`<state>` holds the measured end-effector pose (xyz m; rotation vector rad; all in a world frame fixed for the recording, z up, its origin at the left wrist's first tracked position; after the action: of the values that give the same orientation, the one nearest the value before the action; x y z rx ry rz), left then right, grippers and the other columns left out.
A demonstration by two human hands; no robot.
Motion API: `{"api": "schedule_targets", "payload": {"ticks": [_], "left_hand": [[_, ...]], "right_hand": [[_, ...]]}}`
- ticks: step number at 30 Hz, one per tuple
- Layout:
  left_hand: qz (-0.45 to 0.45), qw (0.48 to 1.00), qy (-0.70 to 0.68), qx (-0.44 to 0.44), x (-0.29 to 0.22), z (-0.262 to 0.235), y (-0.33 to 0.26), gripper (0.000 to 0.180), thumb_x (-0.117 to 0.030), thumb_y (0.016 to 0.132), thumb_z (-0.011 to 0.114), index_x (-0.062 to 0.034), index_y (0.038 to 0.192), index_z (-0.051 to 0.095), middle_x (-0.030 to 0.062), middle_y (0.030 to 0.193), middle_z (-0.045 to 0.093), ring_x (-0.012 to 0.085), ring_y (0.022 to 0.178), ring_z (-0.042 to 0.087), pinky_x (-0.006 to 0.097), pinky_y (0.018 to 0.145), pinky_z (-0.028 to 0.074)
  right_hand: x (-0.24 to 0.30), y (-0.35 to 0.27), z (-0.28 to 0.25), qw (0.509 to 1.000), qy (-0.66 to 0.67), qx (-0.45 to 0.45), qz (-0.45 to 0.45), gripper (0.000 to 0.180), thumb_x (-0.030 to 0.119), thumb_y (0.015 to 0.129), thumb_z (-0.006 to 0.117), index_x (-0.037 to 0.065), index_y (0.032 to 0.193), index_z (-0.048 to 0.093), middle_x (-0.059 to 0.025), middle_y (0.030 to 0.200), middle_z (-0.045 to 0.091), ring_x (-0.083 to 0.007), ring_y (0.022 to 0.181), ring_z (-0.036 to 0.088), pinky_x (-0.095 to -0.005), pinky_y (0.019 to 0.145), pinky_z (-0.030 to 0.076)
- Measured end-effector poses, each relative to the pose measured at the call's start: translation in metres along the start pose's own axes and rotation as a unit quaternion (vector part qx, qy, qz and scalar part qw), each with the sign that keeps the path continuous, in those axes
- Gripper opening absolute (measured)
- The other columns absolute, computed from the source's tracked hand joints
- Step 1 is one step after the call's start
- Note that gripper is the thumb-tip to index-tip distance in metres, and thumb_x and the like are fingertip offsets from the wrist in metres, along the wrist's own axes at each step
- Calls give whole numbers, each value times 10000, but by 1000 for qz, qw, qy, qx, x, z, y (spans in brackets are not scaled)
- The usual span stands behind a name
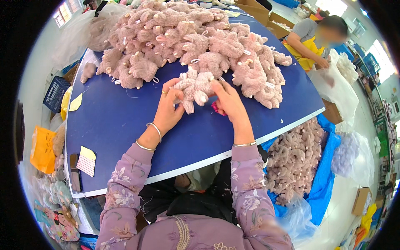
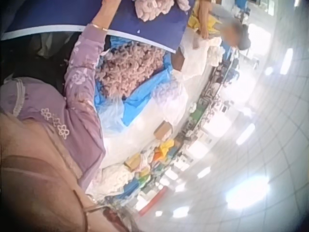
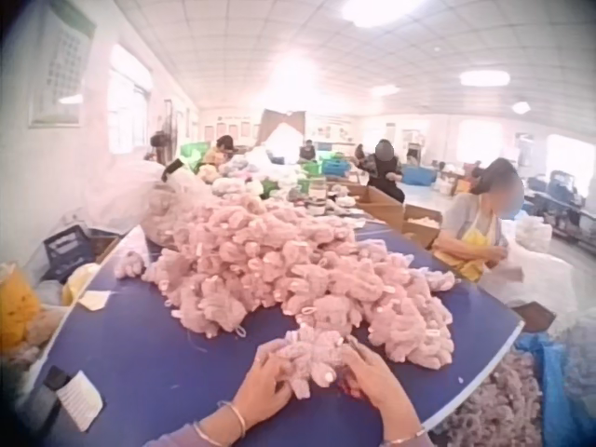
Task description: The person empties a large plastic bag of pink stuffed toys onto a blue table. They then pick up individual toys and use a pair of scissors to trim loose threads and threads from the tags. The trimmed toys are placed into a blue bin.
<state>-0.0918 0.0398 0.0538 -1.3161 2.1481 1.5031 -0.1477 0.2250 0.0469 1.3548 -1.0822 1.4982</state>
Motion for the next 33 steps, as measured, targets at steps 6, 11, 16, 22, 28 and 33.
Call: {"api": "schedule_targets", "payload": {"ticks": [6,11,16,22,28,33], "left_hand": [[-18,987,-149,-56,-5,4,-2,482,-6,816,557,-67,1271,411,131,1343,433,246,1224,476,356,974,445],[-319,795,-514,-55,29,22,-13,513,-205,925,597,-14,1351,382,105,1259,509,158,1066,557,284,874,486],[-297,845,-440,-64,45,21,-19,300,-104,894,618,32,1155,561,61,1017,642,118,874,622,261,784,514],[-314,821,-466,-98,49,14,-18,267,-61,892,593,30,1140,558,77,1014,649,124,855,633,264,753,528],[-312,826,-464,-66,44,16,-19,259,-65,895,591,30,1134,561,76,1012,653,124,852,636,259,752,529],[-296,844,-444,-52,47,17,-17,253,-45,899,579,24,1142,563,76,1017,656,137,859,641,268,764,529]], "right_hand": [[-1,0,0,992,98,-23,-74,207,150,854,684,29,988,581,35,674,512,-30,472,431,-201,398,326],[0,-6,8,995,65,22,-75,249,150,849,686,21,1030,573,41,685,508,-26,494,436,-195,413,333],[1,-7,2,997,-62,-23,-50,305,174,840,707,9,1059,572,24,744,567,-40,560,478,-199,493,393],[16,-11,3,984,-67,-16,-162,266,119,801,721,18,1023,614,-11,923,618,-48,733,522,-208,652,448],[16,-13,13,978,-102,-14,-181,267,110,820,693,9,1053,609,0,879,613,-30,705,490,-182,613,416],[12,-13,8,987,-21,8,-157,184,144,890,648,-7,993,628,-23,745,595,-40,582,454,-204,523,392]]}}
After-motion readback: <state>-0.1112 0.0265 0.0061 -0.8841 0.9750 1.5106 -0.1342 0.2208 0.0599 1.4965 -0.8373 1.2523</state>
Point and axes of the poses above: each hand's wrist, its own y-axis towards the middle knuckle, its own z-axis out of the palm, x = y × z, the point moved 6 cm from there along y, towards the middle knuckle
